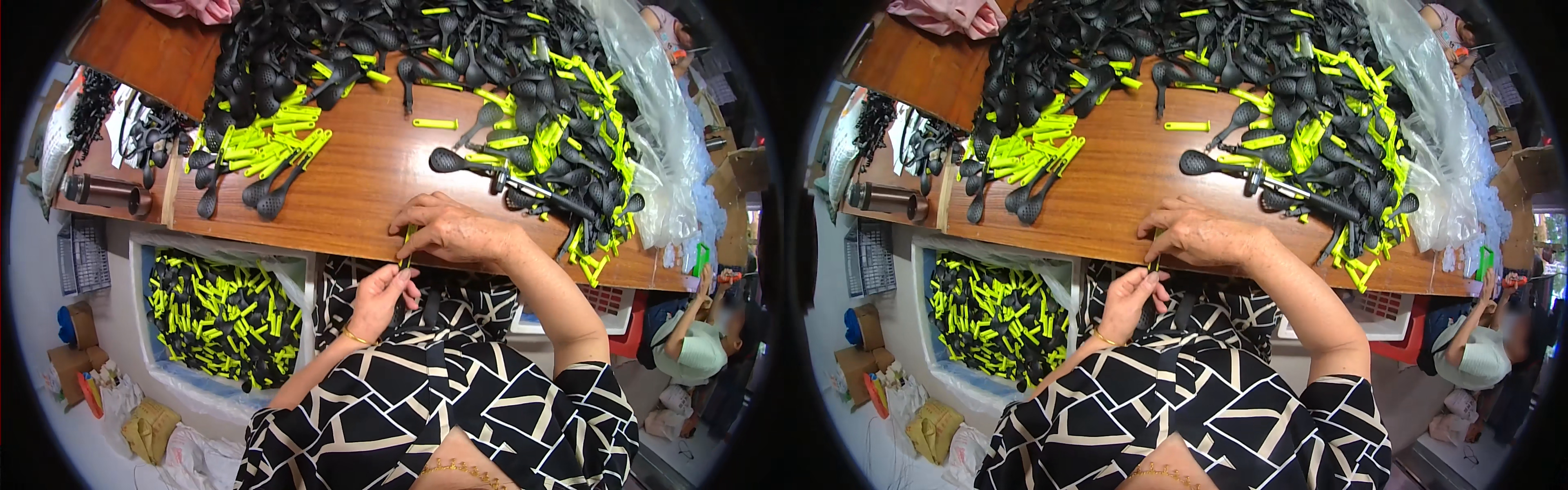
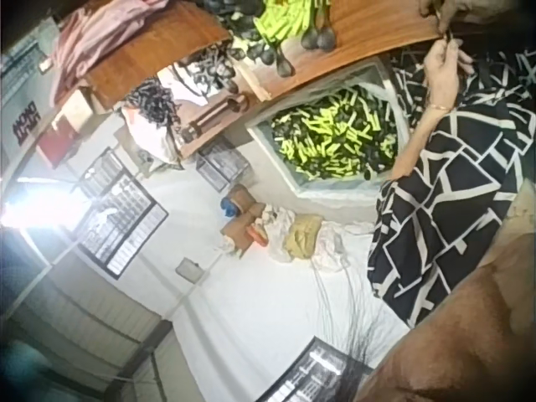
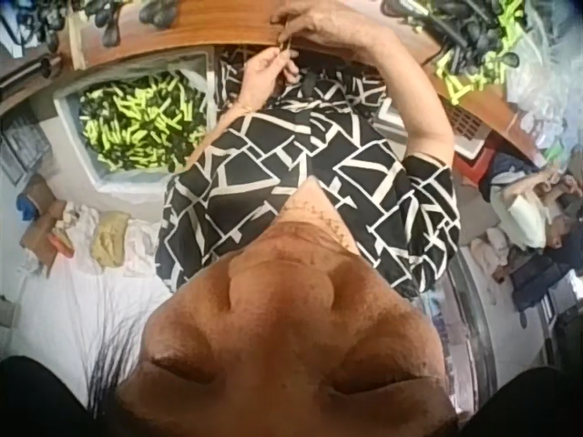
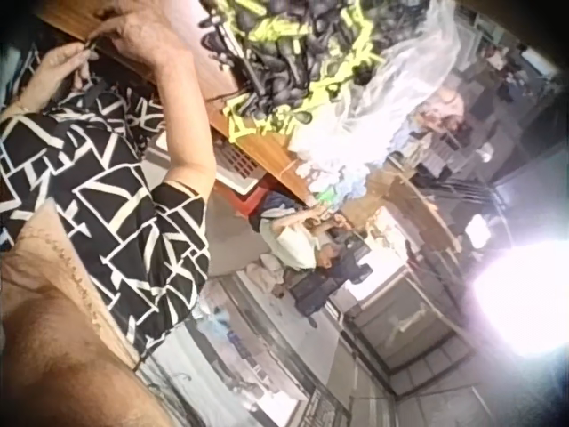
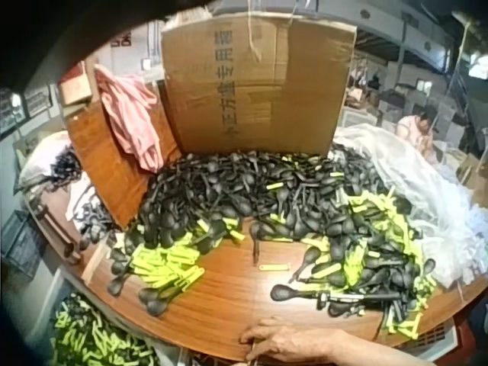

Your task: The person assembles black and neon green kitchen utensils by hand. They pick up a black slotted spoon head and a neon green handle, insert the handle into the spoon head, and then use a small hammer to tap the connection point to secure it. The person repeats this process for multiple utensils, placing the finished items on the table.

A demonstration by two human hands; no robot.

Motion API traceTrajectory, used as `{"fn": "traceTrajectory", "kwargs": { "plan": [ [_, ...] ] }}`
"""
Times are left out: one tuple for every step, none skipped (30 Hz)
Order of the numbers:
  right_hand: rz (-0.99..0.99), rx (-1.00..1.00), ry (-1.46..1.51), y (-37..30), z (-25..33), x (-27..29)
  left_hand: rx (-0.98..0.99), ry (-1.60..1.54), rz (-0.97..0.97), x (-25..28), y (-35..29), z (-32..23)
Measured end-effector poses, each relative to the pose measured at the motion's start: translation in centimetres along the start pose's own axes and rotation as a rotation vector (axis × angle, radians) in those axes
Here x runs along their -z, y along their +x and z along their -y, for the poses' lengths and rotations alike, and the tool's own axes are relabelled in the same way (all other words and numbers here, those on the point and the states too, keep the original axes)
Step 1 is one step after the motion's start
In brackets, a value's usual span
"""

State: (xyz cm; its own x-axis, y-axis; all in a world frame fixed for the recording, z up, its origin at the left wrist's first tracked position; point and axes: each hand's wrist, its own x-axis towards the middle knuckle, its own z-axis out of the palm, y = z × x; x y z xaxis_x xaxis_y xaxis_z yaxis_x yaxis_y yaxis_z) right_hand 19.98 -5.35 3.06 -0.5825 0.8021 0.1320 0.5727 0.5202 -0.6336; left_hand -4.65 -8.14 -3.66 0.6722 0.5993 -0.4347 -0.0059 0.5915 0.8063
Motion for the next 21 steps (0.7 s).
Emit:
{"fn": "traceTrajectory", "kwargs": {
  "plan": [
    [-0.026, 0.033, -0.025, 0.0, -0.5, 0.3, 0.003, -0.015, -0.014, -0.2, -0.1, -0.1],
    [-0.023, 0.018, 0.011, 0.0, -1.3, 1.2, 0.018, -0.046, -0.039, -0.5, -0.2, -0.2],
    [-0.088, 0.015, 0.051, 0.6, -1.6, 2.7, 0.008, -0.033, -0.047, -0.3, -0.1, 0.3],
    [-0.186, -0.045, 0.066, 0.9, -2.6, 3.8, -0.001, -0.038, -0.059, -0.4, -0.2, 0.3],
    [-0.284, -0.102, 0.083, 1.4, -3.8, 4.9, -0.011, -0.044, -0.073, -0.5, -0.2, 0.4],
    [-0.367, -0.162, 0.022, 2.2, -5.0, 6.0, -0.009, -0.033, -0.082, -0.4, -0.2, 0.5],
    [-0.465, -0.26, -0.146, 3.2, -6.7, 6.6, -0.01, -0.013, -0.095, -0.2, -0.1, 0.5],
    [-0.518, -0.297, -0.23, 4.6, -8.1, 7.0, 0.005, -0.045, -0.104, 0.0, -0.2, 0.4],
    [-0.572, -0.332, -0.315, 6.2, -9.7, 7.1, 0.018, -0.078, -0.113, 0.3, -0.1, 0.3],
    [-0.594, -0.268, -0.343, 8.0, -11.6, 6.9, 0.042, -0.101, -0.124, 0.3, -0.2, 0.0],
    [-0.615, -0.21, -0.377, 9.5, -13.6, 6.6, 0.061, -0.105, -0.124, 0.3, 0.0, -0.2],
    [-0.591, -0.267, -0.41, 10.9, -15.3, 6.0, 0.057, -0.104, -0.116, 0.6, 0.2, 0.0],
    [-0.572, -0.312, -0.453, 12.2, -15.4, 5.7, 0.052, -0.104, -0.115, 0.9, 0.3, 0.3],
    [-0.545, -0.336, -0.522, 13.0, -16.0, 5.5, 0.043, -0.08, -0.113, 1.1, 0.4, 0.3],
    [-0.509, -0.363, -0.589, 13.6, -16.2, 5.2, 0.032, -0.062, -0.104, 1.1, 0.2, 0.3],
    [-0.49, -0.342, -0.563, 13.8, -16.5, 5.4, 0.033, -0.066, -0.103, 1.2, 0.2, 0.4],
    [-0.471, -0.323, -0.538, 13.5, -16.8, 5.8, 0.036, -0.069, -0.1, 1.3, 0.3, 0.3],
    [-0.442, -0.304, -0.508, 13.2, -17.1, 5.7, 0.039, -0.075, -0.098, 1.6, 0.2, 0.4],
    [-0.428, -0.264, -0.462, 12.3, -17.0, 5.6, 0.045, -0.084, -0.088, 1.7, 0.2, 0.5],
    [-0.416, -0.224, -0.416, 11.0, -16.6, 5.2, 0.052, -0.092, -0.077, 1.9, 0.3, 0.6],
    [-0.404, -0.196, -0.369, 9.4, -16.0, 4.9, 0.065, -0.08, -0.059, 2.0, 0.4, 0.5]
  ]
}}
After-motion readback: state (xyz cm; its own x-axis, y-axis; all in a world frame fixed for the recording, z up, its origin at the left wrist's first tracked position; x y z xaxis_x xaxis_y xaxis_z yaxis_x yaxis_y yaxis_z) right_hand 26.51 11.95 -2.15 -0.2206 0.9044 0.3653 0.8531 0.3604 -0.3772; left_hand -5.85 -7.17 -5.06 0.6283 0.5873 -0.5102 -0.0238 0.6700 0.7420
